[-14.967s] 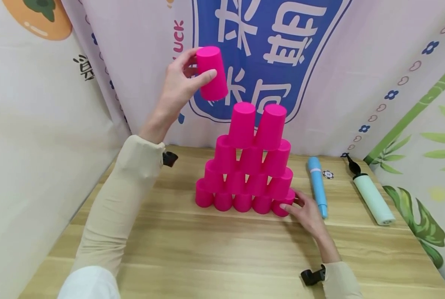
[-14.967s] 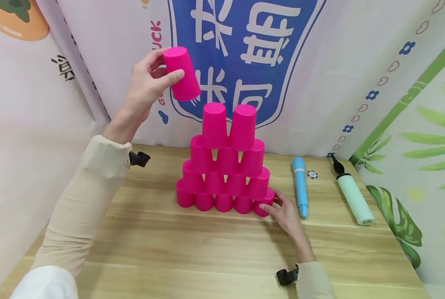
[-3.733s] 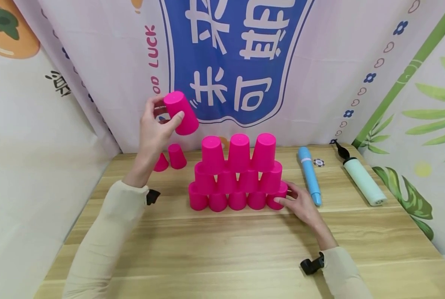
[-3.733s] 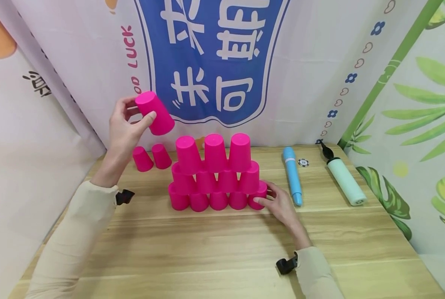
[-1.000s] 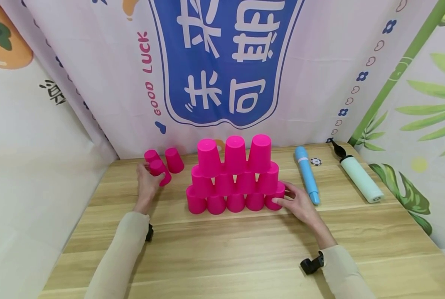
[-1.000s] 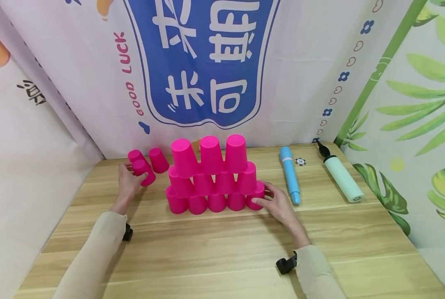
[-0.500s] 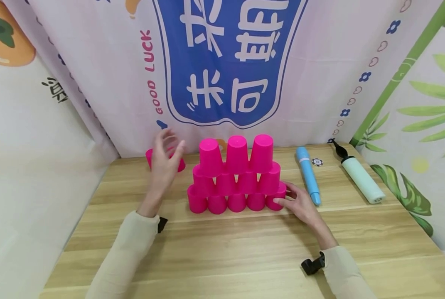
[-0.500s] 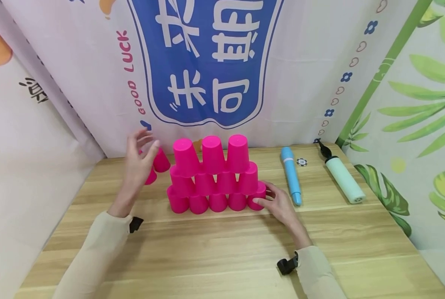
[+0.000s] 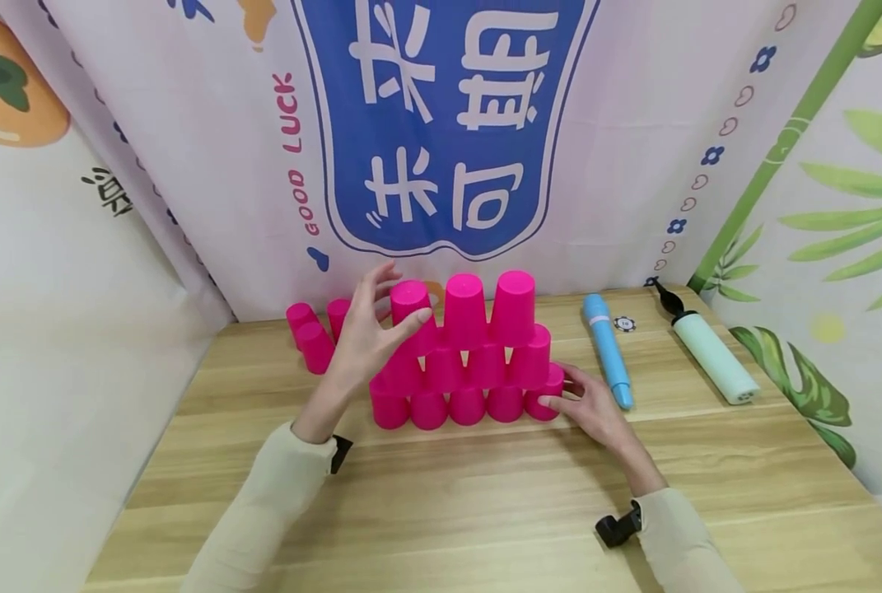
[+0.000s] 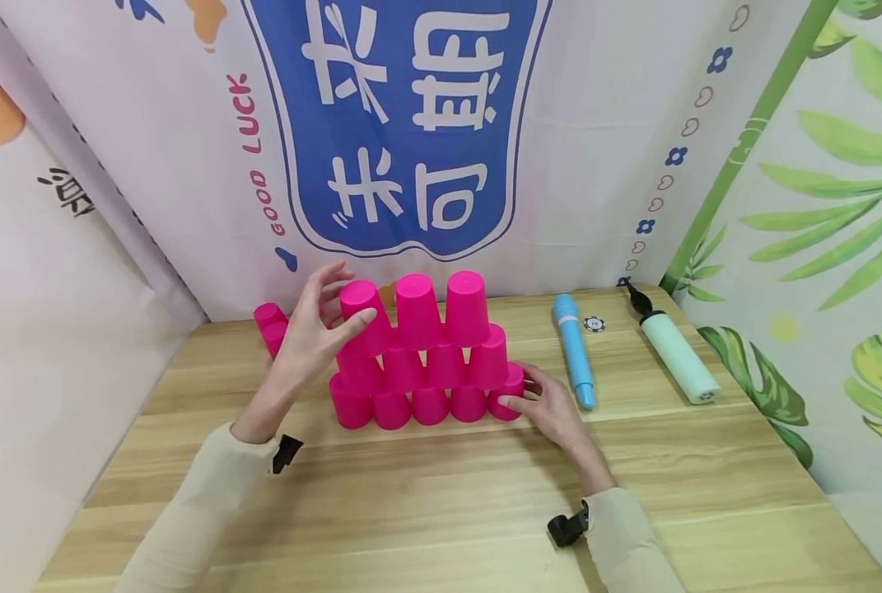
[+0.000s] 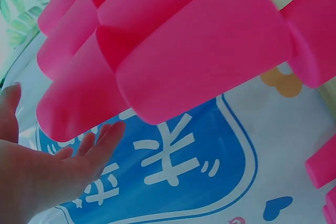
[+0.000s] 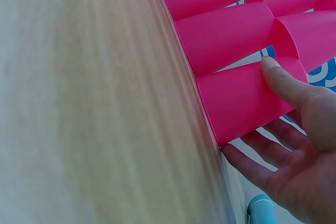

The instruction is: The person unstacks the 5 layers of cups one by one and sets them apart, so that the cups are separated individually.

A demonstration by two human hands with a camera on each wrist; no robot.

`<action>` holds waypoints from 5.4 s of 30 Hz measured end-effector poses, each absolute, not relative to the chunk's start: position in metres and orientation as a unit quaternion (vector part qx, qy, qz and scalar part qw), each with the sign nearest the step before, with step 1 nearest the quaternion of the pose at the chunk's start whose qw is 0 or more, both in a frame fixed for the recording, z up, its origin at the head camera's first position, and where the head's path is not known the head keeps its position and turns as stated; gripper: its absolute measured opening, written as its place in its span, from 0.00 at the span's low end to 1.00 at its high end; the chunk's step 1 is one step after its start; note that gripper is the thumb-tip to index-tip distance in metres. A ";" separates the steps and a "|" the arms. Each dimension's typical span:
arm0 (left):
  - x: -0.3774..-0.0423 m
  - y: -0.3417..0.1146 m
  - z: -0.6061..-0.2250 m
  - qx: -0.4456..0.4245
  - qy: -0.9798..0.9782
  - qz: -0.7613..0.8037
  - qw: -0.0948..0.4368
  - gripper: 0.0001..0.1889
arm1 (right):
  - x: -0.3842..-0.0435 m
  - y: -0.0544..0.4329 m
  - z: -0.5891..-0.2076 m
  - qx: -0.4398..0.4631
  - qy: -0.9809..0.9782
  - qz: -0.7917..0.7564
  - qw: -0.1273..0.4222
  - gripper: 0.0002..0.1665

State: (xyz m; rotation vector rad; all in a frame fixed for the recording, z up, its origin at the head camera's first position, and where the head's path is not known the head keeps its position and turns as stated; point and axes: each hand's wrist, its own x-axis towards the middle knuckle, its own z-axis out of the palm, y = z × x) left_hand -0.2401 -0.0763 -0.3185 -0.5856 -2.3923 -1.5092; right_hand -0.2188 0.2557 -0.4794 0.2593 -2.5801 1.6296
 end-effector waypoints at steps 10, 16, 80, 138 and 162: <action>-0.239 -0.079 -0.330 -0.182 -0.832 -0.513 0.108 0.38 | -0.217 0.254 -0.478 0.090 -0.840 0.534 0.043 0.39; -0.238 -0.081 -0.329 -0.174 -0.832 -0.513 0.122 0.37 | -0.217 0.254 -0.480 0.089 -0.843 0.528 0.043 0.39; -0.238 -0.217 -0.358 0.077 -0.840 -0.490 0.220 0.35 | -0.201 0.242 -0.446 0.085 -0.846 0.526 0.028 0.35; -0.302 -0.257 -0.448 0.110 -0.876 -0.452 0.127 0.35 | -0.204 0.245 -0.450 0.089 -0.837 0.539 0.029 0.35; -0.245 -0.153 -0.344 -0.084 -0.876 -0.422 0.220 0.29 | -0.219 0.264 -0.481 0.080 -0.845 0.527 0.037 0.41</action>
